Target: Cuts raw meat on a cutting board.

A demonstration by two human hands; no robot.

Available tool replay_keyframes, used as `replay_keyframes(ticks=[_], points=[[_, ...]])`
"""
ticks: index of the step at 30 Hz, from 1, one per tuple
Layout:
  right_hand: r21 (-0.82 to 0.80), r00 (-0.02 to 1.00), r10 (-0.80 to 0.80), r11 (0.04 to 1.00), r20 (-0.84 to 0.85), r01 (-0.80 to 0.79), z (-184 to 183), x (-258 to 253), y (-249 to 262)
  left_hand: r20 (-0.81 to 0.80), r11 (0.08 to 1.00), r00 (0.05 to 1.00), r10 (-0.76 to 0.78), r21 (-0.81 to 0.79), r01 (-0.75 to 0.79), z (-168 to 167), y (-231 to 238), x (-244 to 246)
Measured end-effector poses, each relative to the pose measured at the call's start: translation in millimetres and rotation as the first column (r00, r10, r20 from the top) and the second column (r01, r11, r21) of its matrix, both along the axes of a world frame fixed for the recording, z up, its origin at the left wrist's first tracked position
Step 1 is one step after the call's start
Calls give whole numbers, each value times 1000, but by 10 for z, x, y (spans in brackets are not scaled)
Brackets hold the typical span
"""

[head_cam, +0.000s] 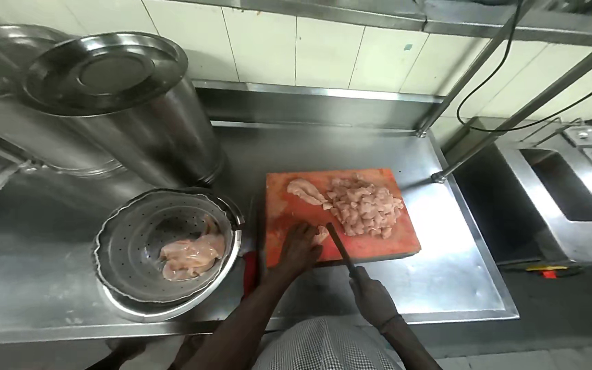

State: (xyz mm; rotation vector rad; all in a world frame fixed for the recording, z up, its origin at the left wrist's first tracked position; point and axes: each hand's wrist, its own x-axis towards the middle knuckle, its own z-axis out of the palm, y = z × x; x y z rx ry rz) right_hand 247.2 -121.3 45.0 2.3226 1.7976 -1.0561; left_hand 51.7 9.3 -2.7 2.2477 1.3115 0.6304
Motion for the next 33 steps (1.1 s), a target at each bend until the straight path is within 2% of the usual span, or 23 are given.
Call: replay_keyframes(ticks=[4,8,15,17,21,24,28,33], points=[[-103,989,83,992,123,-71,85,-124,153,8,1000,1000,3,11,-3,-95,35,18],[-161,984,94,985,153,-69,71,-205,250,-10,998,1000,-9,66,9,-134,17,14],[-93,975,89,993,203,-71,-75,-445,570,-29,997,999,-23,70,25,-123,23,10],[-83,975,88,994,203,-73,-110,-421,514,-40,999,999,0,39,1,-99,12,26],[-135,981,80,989,175,-56,-144,-268,130,18,993,998,60,98,-62,-163,-1,32],[-280,987,73,959,146,-30,237,-287,-45,99,998,994,35,46,-39,-114,-17,-37],[-190,979,89,980,181,-54,4,-153,-97,180,1000,984,14,24,-19,-110,-81,-201],[-158,984,84,986,156,-59,136,-296,78,149,999,989,19,31,-24,-125,-114,-236]])
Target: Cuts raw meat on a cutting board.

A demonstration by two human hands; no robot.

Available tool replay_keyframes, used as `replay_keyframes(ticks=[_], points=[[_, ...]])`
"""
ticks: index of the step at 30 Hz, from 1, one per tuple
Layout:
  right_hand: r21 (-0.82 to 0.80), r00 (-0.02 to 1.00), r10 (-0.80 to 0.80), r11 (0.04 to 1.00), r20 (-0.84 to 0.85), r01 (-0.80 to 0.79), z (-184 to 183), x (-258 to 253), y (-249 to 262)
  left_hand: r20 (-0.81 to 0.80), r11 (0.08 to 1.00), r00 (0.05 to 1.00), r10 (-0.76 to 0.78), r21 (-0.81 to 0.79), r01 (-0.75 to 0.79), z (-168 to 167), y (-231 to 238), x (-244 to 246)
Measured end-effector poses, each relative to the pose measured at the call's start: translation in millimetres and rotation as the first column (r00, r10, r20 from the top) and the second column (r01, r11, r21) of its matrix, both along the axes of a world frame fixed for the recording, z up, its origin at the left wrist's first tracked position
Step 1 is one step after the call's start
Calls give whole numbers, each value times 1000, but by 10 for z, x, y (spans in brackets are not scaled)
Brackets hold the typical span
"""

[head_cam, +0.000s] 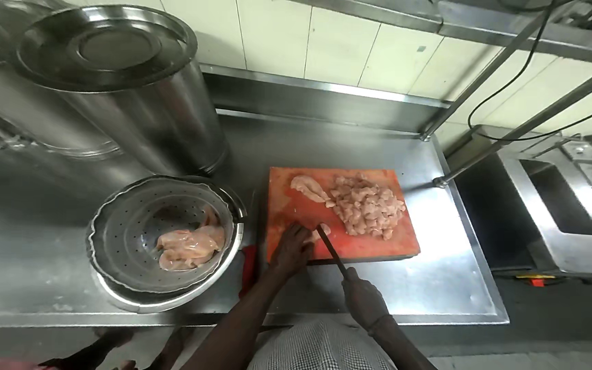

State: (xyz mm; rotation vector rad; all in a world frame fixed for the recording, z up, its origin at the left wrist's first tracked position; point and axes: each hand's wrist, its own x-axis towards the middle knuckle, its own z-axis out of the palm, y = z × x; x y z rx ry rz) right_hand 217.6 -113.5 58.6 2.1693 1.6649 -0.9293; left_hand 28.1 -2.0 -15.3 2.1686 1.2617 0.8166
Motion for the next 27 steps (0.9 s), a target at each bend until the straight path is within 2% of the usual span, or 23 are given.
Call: replay_keyframes(ticks=[9,15,19,21,23,25,27], points=[[-32,998,57,998,33,-56,-46,-166,228,-72,999,997,-8,43,11,-63,28,15],[43,999,53,998,9,-53,-265,-267,386,-80,999,997,4,33,-1,-54,31,36],[-57,999,12,998,-53,-15,95,-263,166,-36,996,999,27,91,-24,-72,18,37],[-130,998,-22,991,-52,15,301,-241,12,17,997,1000,14,70,-15,-40,-7,-9],[-175,998,-38,984,-53,29,352,-164,-104,76,999,997,28,23,-30,12,-70,-95],[-96,999,1,995,-38,-4,-5,24,-210,102,997,992,76,-14,-75,-16,-141,-190],[-43,999,12,999,-50,-14,-150,84,-212,120,994,987,111,1,-112,-49,-179,-232]])
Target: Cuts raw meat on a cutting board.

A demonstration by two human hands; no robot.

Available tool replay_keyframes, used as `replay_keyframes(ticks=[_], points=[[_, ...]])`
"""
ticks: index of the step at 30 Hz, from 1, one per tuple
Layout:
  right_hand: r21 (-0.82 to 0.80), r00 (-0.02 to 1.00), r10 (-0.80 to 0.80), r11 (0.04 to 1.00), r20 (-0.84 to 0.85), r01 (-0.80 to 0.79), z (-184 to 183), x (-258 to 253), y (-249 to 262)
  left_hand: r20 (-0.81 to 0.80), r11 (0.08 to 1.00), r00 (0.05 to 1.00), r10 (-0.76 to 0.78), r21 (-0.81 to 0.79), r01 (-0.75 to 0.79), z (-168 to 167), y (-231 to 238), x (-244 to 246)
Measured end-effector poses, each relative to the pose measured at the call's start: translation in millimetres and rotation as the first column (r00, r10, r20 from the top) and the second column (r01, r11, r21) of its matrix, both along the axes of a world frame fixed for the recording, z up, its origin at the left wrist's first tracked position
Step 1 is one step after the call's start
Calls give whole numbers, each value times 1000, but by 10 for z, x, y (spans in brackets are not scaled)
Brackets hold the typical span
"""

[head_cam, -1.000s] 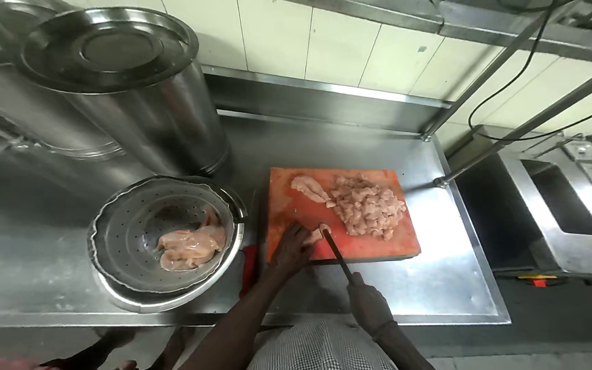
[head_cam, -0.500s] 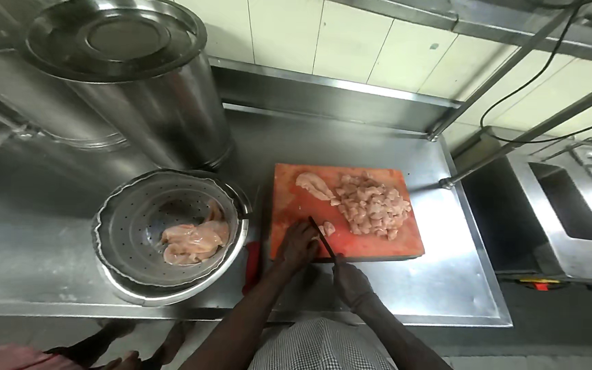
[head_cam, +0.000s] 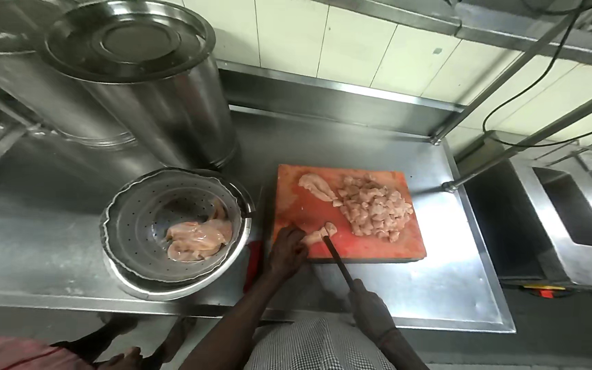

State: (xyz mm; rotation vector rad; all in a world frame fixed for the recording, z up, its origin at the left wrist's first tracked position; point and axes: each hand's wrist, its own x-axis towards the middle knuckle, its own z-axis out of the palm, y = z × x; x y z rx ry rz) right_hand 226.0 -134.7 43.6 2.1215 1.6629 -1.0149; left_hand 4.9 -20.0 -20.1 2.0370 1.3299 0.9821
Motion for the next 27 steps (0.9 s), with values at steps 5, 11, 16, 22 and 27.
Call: replay_keyframes(ticks=[5,11,16,22,27], points=[[40,999,33,999,-5,-33,107,-148,190,-3,998,1000,-4,59,4,-33,34,39],[-19,996,87,996,35,-86,155,-285,272,-77,998,997,-23,52,27,-54,54,53],[12,995,93,996,26,-93,44,-442,453,-115,997,992,-43,53,49,-28,79,60],[46,996,76,996,-41,-75,-166,-447,551,-155,994,986,-62,77,74,-15,60,65],[-25,994,49,998,-101,-52,-163,-155,145,-95,991,992,-77,103,86,-49,44,39]])
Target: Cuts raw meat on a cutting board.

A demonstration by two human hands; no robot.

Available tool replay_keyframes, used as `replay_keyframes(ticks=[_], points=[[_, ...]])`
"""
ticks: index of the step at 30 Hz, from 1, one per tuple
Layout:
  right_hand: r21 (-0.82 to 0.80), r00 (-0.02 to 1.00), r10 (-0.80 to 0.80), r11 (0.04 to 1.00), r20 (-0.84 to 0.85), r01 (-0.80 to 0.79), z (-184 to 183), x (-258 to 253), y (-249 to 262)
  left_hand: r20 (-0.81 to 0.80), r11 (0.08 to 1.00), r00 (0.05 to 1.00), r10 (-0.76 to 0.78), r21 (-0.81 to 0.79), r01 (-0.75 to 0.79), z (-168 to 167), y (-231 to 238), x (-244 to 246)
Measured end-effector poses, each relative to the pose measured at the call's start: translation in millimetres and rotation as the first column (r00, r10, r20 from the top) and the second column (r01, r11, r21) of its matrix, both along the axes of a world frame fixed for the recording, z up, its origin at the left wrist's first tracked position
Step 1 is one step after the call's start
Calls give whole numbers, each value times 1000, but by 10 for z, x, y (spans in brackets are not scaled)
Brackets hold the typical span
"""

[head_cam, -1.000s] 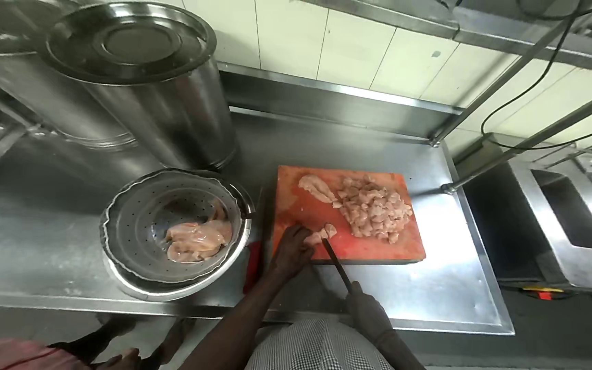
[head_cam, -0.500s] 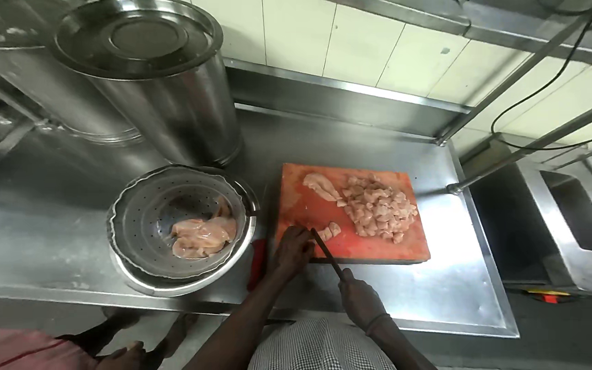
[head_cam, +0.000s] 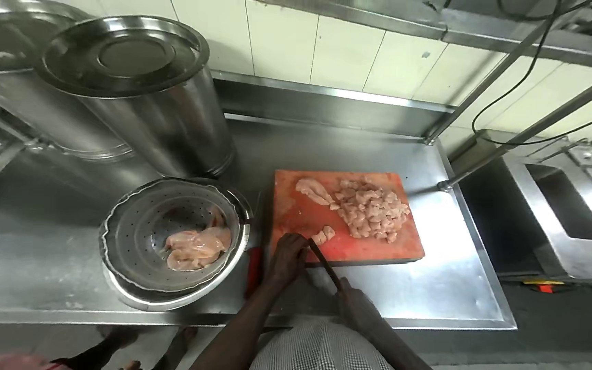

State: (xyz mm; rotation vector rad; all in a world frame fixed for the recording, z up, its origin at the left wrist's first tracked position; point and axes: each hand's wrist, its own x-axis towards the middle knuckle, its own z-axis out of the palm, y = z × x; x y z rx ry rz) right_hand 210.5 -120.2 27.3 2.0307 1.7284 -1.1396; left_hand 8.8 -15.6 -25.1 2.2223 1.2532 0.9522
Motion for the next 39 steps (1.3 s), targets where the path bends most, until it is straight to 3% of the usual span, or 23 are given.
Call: replay_keyframes(ticks=[4,6,8,10,13,16,20,25,30,35,39], points=[[115,992,-50,991,-115,64,-96,479,-316,180,999,983,16,-35,-10,113,-32,12],[216,935,-232,931,-270,293,-170,736,-471,214,997,976,35,-75,-20,202,-48,55],[265,809,-420,794,-410,547,-260,947,-603,174,993,984,29,-118,-9,307,-13,132],[251,641,-563,617,-521,746,-349,1114,-699,92,990,996,-7,-137,19,399,76,246],[174,399,-648,384,-648,907,-480,1248,-807,-146,969,985,-87,-240,50,624,200,446],[69,231,-648,265,-726,962,-543,1280,-857,-440,934,874,-208,-354,44,825,277,642],[-11,132,-611,225,-781,974,-550,1310,-859,-547,894,774,-318,-445,53,833,431,793],[-34,113,-607,226,-787,973,-582,1326,-873,-587,868,721,-368,-496,39,779,576,876],[-38,114,-600,234,-792,971,-596,1326,-880,-479,841,804,-352,-538,48,1087,725,981],[-33,133,-606,255,-784,966,-584,1335,-893,-322,915,926,-198,-400,57,1289,1043,1190],[-27,132,-599,249,-790,968,-571,1325,-886,-162,873,948,-276,-455,176,1367,1309,1270]])
